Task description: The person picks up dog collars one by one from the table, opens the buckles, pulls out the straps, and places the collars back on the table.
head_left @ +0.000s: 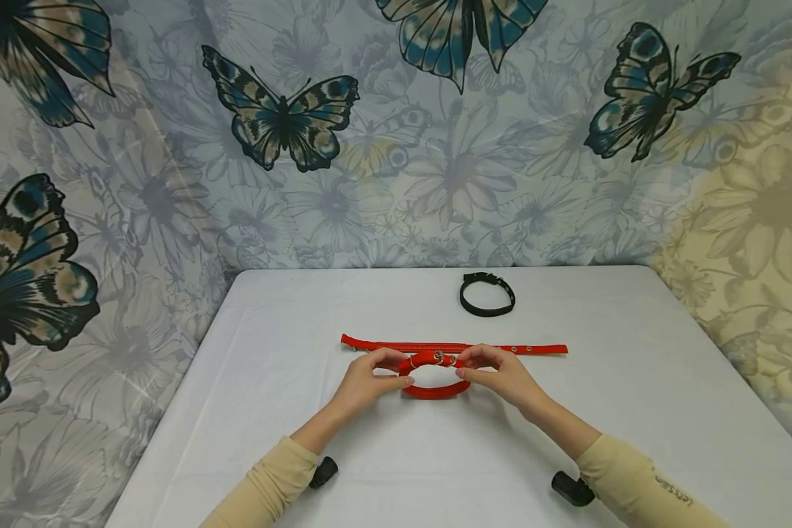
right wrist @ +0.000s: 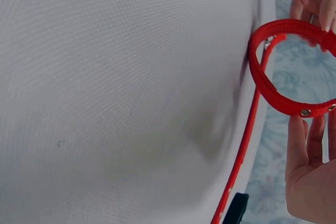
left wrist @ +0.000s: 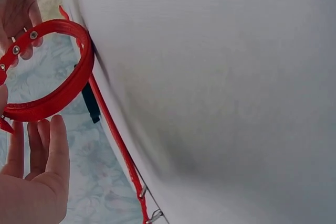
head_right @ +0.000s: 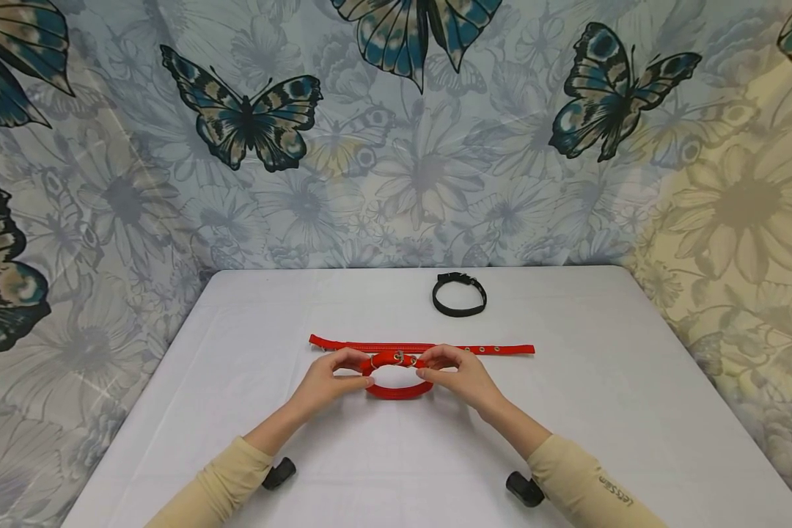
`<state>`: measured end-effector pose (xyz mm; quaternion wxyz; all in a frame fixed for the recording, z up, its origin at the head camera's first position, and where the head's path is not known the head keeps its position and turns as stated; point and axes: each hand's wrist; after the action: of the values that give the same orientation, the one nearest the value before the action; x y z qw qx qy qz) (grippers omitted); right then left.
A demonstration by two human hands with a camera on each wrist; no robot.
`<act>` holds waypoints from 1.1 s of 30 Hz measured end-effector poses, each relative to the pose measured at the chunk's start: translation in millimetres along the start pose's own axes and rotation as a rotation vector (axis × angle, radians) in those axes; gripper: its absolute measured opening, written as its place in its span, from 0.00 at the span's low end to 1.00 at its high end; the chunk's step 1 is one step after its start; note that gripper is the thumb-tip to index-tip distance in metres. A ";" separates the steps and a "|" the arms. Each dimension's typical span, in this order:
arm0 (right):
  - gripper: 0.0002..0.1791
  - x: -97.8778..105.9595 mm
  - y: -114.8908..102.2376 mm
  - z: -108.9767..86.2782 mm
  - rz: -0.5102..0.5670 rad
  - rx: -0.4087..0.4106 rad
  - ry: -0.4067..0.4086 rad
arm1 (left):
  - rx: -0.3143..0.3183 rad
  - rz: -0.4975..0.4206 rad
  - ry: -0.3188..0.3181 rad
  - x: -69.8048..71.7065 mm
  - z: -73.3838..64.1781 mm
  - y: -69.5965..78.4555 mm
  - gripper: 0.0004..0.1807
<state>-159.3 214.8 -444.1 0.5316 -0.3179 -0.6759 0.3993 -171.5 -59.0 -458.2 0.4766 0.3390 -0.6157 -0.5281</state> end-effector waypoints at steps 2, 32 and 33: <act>0.19 0.0 -1.1 -0.3 -0.007 0.003 -0.002 | -0.016 0.004 -0.009 0.1 0.8 1.4 0.17; 0.17 -4.8 -15.3 2.2 -0.053 0.036 -0.008 | -0.126 0.005 -0.045 -2.5 5.8 6.4 0.13; 0.17 -5.0 -15.1 2.6 -0.054 0.038 -0.009 | -0.130 0.008 -0.046 -2.5 5.7 6.8 0.13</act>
<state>-160.8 202.8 -433.5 0.5451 -0.2879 -0.6788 0.3990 -175.5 -53.4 -452.1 0.4852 0.2926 -0.5922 -0.5730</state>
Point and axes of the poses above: each hand's wrist, its own z-axis towards the middle knuckle, its own x-axis out of the back of the hand, y = z × x, and after that the axes turned 6 degrees about -z, right-handed
